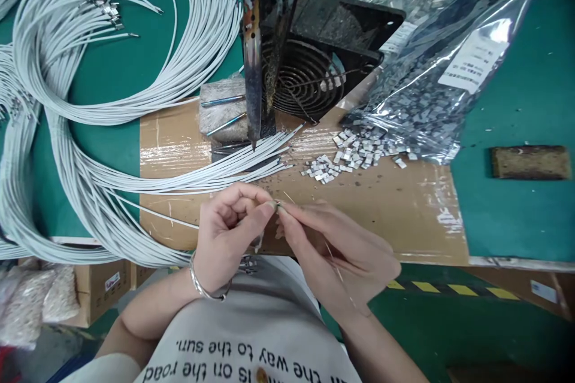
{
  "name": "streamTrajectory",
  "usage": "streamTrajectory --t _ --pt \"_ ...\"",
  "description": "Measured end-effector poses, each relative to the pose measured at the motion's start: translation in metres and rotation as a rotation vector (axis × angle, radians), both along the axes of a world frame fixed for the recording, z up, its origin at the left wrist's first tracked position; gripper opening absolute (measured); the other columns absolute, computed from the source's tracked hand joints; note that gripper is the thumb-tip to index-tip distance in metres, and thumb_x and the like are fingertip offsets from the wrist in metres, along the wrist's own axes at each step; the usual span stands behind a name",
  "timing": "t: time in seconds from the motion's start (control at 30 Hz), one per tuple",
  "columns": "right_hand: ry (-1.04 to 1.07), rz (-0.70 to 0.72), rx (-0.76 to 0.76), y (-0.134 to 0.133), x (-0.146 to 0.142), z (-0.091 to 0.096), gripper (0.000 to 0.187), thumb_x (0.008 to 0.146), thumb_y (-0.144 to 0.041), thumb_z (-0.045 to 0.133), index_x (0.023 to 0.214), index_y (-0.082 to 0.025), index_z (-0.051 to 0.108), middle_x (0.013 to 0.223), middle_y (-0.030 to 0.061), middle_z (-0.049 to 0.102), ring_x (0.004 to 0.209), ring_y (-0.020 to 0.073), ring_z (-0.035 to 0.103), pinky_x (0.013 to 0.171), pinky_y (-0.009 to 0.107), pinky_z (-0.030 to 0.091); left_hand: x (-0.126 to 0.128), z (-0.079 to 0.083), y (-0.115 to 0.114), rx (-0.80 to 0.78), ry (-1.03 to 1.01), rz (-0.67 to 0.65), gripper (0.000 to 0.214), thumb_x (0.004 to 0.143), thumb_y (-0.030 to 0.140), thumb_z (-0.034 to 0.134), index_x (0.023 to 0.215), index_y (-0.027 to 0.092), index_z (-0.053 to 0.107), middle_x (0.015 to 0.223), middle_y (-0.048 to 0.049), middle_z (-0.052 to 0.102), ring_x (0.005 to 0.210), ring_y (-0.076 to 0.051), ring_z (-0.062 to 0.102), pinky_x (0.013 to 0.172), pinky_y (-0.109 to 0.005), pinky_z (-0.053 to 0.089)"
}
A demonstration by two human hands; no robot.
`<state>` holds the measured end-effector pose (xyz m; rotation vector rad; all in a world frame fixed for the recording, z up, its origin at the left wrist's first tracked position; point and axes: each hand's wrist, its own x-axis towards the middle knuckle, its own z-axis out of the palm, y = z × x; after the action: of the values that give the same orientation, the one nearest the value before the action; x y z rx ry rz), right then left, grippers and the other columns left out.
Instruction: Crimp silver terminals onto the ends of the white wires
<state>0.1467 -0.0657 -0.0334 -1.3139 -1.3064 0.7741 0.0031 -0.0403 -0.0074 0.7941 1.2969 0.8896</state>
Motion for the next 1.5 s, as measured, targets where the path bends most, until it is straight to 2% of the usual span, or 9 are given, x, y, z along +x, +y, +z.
streamTrajectory --t 0.1,0.17,0.27,0.37,0.5,0.87,1.03,1.33,1.5 --pt "0.060 0.037 -0.041 0.002 0.004 0.001 0.034 0.093 -0.010 0.074 0.110 -0.037 0.084 0.082 -0.0013 0.080 0.063 0.0163 0.071 0.058 0.032 0.059 0.000 0.000 0.002 0.014 0.030 0.009 0.015 0.089 0.029 0.079 0.080 0.019 0.072 0.052 0.0065 0.052 0.046 -0.006 0.036 0.045 -0.021 0.029" --pt "0.113 0.043 -0.123 0.003 0.006 0.001 0.028 0.093 -0.012 0.075 0.107 -0.034 0.085 0.080 -0.0011 0.079 0.062 0.0148 0.070 0.057 0.030 0.058 0.000 0.000 0.003 0.026 0.050 0.011 0.014 0.089 0.026 0.078 0.079 0.019 0.072 0.052 0.0071 0.050 0.046 -0.006 0.033 0.046 -0.021 0.026" --pt "0.246 -0.025 -0.279 0.004 0.007 0.004 0.016 0.093 -0.018 0.077 0.098 -0.030 0.085 0.074 -0.0011 0.076 0.058 0.0137 0.067 0.055 0.028 0.058 0.000 0.001 0.006 0.026 0.074 0.011 0.013 0.087 0.023 0.078 0.077 0.019 0.071 0.051 0.0078 0.046 0.047 -0.006 0.029 0.046 -0.022 0.023" --pt "0.346 -0.079 -0.331 0.007 0.007 0.008 0.011 0.091 -0.019 0.079 0.088 -0.029 0.084 0.069 -0.0020 0.073 0.057 0.0128 0.065 0.054 0.027 0.056 0.001 0.002 0.008 0.022 0.093 0.018 0.013 0.086 0.022 0.077 0.075 0.019 0.070 0.050 0.0083 0.044 0.046 -0.006 0.026 0.045 -0.023 0.020" --pt "0.334 -0.042 -0.316 0.010 0.008 0.010 0.016 0.090 -0.014 0.079 0.086 -0.029 0.084 0.072 -0.0027 0.073 0.059 0.0105 0.064 0.055 0.024 0.052 0.001 0.003 0.010 0.051 0.126 0.038 0.012 0.085 0.019 0.076 0.074 0.019 0.070 0.049 0.0088 0.042 0.046 -0.006 0.026 0.045 -0.022 0.019" --pt "0.314 0.041 -0.245 0.011 0.007 0.005 0.025 0.091 -0.009 0.077 0.093 -0.033 0.085 0.081 -0.0062 0.077 0.062 0.0053 0.067 0.059 0.016 0.056 0.001 0.004 0.009 0.097 0.182 0.065 0.012 0.083 0.015 0.075 0.072 0.018 0.070 0.048 0.0090 0.044 0.045 -0.005 0.026 0.043 -0.020 0.019" --pt "0.322 0.056 -0.243 0.011 0.005 0.003 0.026 0.092 -0.011 0.077 0.097 -0.035 0.086 0.084 -0.0067 0.078 0.063 0.0053 0.068 0.060 0.016 0.057 0.002 0.005 0.009 0.094 0.174 0.064 0.012 0.081 0.015 0.075 0.071 0.018 0.069 0.048 0.0090 0.045 0.044 -0.004 0.027 0.043 -0.019 0.019" --pt "0.286 0.044 -0.215 0.011 0.003 0.004 0.024 0.091 -0.010 0.077 0.094 -0.032 0.085 0.080 -0.0066 0.078 0.061 0.0054 0.068 0.058 0.016 0.057 0.004 0.005 0.011 0.072 0.183 0.062 0.012 0.079 0.016 0.075 0.071 0.018 0.068 0.048 0.0097 0.044 0.044 -0.004 0.027 0.043 -0.018 0.020" --pt "0.083 0.024 -0.048 0.007 0.003 0.001 0.030 0.091 -0.003 0.075 0.102 -0.030 0.083 0.090 -0.0039 0.080 0.071 0.0094 0.071 0.065 0.022 0.059 0.005 0.003 0.011 0.074 0.185 0.066 0.011 0.079 0.016 0.075 0.071 0.018 0.068 0.048 0.0097 0.043 0.044 -0.004 0.028 0.043 -0.018 0.021"
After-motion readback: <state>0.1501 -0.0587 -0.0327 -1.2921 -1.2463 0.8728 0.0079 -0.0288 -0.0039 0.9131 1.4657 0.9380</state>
